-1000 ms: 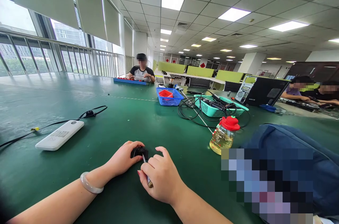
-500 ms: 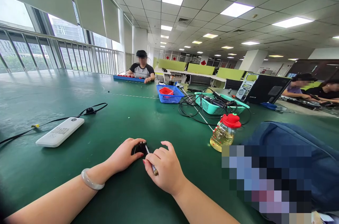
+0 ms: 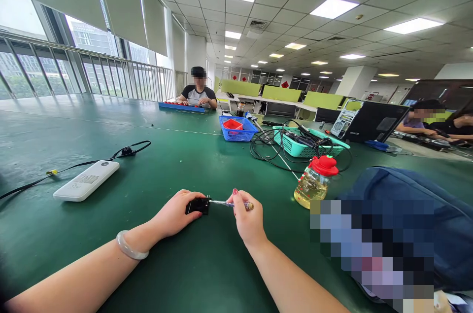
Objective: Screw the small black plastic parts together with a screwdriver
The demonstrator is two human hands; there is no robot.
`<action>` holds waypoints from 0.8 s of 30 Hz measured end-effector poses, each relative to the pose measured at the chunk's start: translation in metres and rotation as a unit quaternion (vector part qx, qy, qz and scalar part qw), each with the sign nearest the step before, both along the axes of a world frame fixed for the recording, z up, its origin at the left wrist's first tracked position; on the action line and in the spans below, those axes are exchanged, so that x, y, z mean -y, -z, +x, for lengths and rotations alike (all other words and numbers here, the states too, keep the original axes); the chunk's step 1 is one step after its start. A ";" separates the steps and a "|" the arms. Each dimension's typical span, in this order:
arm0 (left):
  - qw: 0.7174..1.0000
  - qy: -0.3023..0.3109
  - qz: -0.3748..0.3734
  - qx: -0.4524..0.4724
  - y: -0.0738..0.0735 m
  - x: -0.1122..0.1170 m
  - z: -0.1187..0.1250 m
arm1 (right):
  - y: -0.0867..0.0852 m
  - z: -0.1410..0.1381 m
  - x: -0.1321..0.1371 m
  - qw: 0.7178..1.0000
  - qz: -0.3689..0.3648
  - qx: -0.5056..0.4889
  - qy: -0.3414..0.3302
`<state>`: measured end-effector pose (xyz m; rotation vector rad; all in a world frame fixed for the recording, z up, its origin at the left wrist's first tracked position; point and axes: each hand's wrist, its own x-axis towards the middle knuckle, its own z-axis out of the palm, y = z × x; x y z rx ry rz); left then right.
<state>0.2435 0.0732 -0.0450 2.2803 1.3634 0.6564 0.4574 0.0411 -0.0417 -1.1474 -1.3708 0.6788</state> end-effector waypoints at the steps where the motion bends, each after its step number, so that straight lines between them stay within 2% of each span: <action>1: 1.000 -0.002 -0.003 -0.001 0.000 0.000 0.000 | 0.000 0.000 0.000 1.000 -0.002 -0.002 -0.001; 9: 1.000 -0.013 -0.018 -0.007 0.000 0.001 0.001 | 0.000 -0.003 0.003 0.997 0.000 0.055 -0.054; 15: 1.000 0.007 -0.014 -0.015 0.003 -0.001 0.001 | -0.002 -0.006 0.003 0.990 -0.008 0.119 -0.076; 18: 1.000 0.022 -0.002 -0.020 0.004 -0.002 0.000 | -0.007 -0.009 0.009 0.977 0.046 0.200 -0.064; 21: 0.999 0.028 0.015 -0.021 0.004 -0.003 0.001 | -0.011 -0.014 0.016 0.951 0.113 0.279 -0.065; 24: 0.999 0.018 0.012 -0.025 0.004 -0.003 0.001 | -0.012 -0.017 0.019 0.933 0.164 0.310 -0.077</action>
